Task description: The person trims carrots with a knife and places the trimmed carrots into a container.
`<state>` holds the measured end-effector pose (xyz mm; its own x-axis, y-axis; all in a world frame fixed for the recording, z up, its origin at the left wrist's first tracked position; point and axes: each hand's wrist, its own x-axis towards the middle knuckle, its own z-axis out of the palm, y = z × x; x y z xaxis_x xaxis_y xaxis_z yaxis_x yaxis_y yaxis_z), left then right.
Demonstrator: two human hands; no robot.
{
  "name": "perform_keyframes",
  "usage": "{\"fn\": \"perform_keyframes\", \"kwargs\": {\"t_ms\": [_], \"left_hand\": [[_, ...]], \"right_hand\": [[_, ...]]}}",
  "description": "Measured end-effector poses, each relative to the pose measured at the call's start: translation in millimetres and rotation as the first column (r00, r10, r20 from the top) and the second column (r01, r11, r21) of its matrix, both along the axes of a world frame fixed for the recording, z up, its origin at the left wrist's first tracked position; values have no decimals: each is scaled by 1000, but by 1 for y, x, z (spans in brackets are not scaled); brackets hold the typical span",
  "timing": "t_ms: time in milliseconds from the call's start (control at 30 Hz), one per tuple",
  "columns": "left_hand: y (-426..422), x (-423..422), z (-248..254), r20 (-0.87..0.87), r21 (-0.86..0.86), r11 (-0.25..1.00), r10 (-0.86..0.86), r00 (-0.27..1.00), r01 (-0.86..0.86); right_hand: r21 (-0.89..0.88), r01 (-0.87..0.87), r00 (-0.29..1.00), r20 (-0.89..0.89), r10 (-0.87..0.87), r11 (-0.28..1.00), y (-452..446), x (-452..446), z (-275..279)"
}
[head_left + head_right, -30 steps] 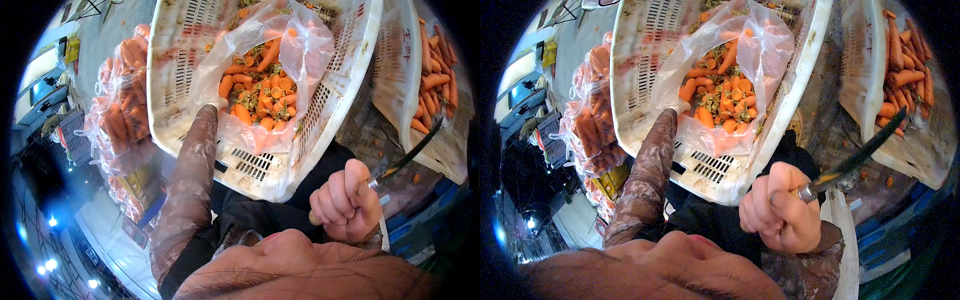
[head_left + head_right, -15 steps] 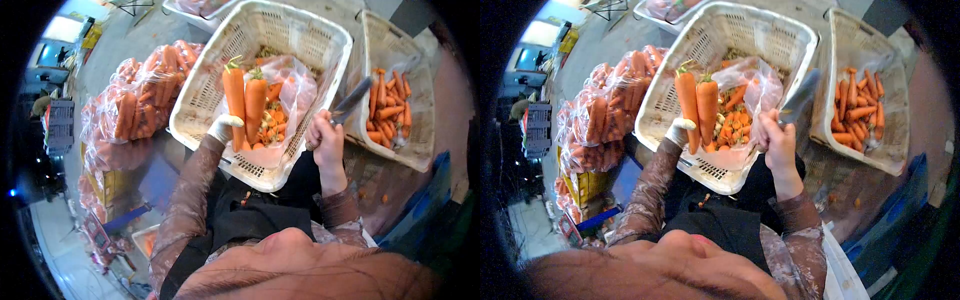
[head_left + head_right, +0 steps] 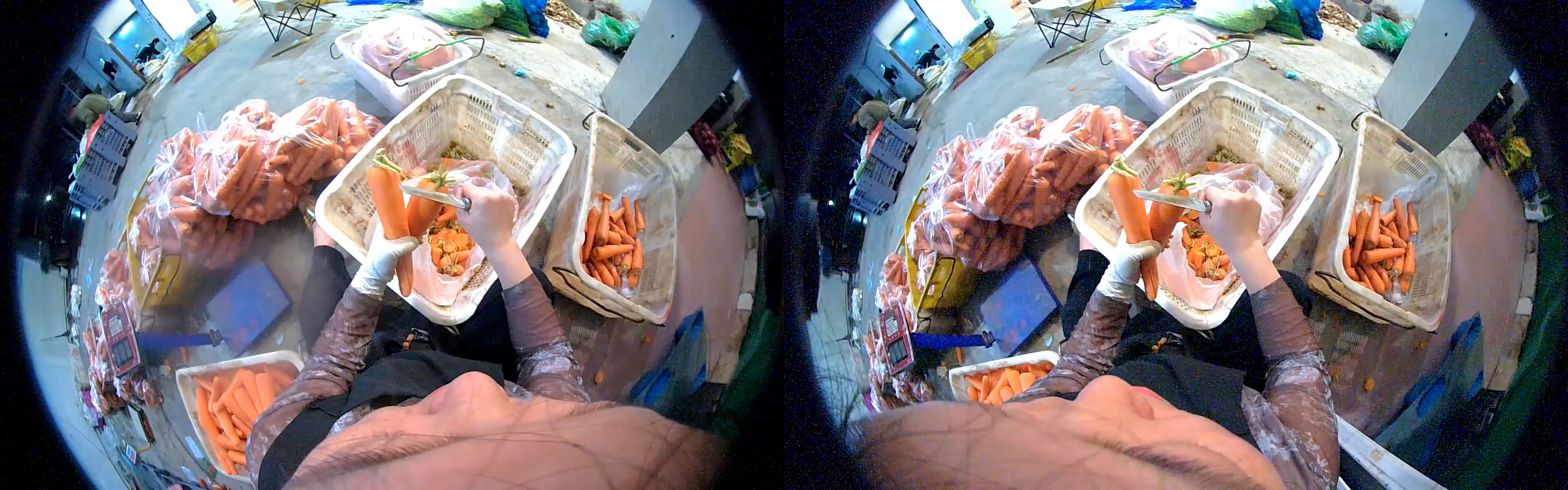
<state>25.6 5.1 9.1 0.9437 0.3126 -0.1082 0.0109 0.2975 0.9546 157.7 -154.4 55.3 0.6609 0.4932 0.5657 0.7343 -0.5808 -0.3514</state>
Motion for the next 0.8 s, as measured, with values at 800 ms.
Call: {"fn": "perform_keyframes", "kwargs": {"t_ms": [800], "left_hand": [[-34, -2, -14, 125, 965, 171, 361, 924, -198]], "right_hand": [[-46, -7, 988, -154, 0, 999, -19, -16, -33]]}}
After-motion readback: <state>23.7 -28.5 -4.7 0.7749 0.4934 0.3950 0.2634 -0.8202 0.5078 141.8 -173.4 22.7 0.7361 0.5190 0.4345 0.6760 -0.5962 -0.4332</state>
